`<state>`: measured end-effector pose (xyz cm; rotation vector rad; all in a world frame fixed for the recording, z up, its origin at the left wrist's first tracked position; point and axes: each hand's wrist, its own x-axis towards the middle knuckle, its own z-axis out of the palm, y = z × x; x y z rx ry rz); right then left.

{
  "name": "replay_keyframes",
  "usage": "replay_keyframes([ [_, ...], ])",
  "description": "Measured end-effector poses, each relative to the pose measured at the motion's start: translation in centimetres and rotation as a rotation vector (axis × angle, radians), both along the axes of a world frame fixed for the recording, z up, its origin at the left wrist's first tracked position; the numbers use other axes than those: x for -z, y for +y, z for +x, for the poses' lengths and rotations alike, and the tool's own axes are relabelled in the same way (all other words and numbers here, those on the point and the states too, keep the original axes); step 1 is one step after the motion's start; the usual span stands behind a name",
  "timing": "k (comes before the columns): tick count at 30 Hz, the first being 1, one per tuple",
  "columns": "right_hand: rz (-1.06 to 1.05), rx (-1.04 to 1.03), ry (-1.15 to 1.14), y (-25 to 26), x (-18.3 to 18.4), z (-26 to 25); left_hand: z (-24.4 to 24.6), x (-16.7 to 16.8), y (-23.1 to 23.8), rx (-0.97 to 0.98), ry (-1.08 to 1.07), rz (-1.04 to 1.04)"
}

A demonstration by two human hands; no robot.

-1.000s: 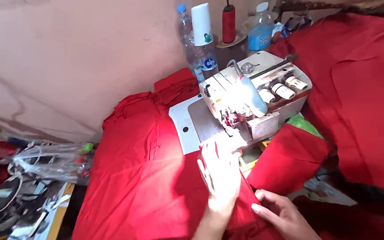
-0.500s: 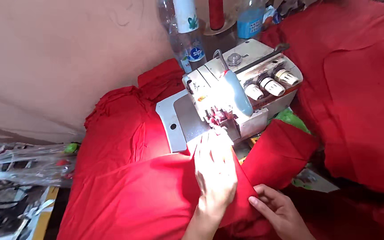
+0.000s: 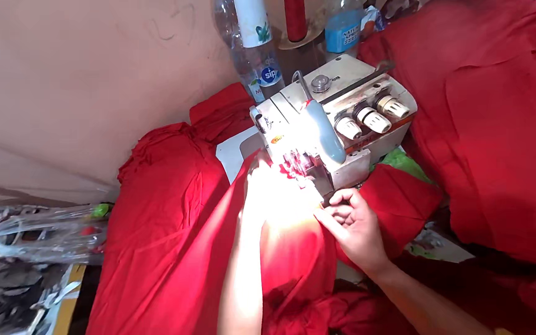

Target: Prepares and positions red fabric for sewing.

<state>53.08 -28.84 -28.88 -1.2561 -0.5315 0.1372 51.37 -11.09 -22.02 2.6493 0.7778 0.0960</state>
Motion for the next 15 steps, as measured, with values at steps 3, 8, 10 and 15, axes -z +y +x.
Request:
replay_keyframes([
  [3,-0.031,0.122,-0.094,1.0,-0.2,0.4,0.8,0.2,0.7,-0.059,-0.228,-0.107],
  [8,-0.042,0.064,-0.005,0.2,0.5,-1.5,-7.6,-0.6,1.7,0.022,-0.519,0.219],
  [10,-0.078,-0.128,0.142,-1.6,1.5,-4.1,-16.4,1.3,3.7,-0.064,-0.833,0.524],
  [15,-0.346,-0.858,0.288,-8.3,8.1,-8.7,-43.7,11.4,7.9,-1.205,-1.239,0.529],
])
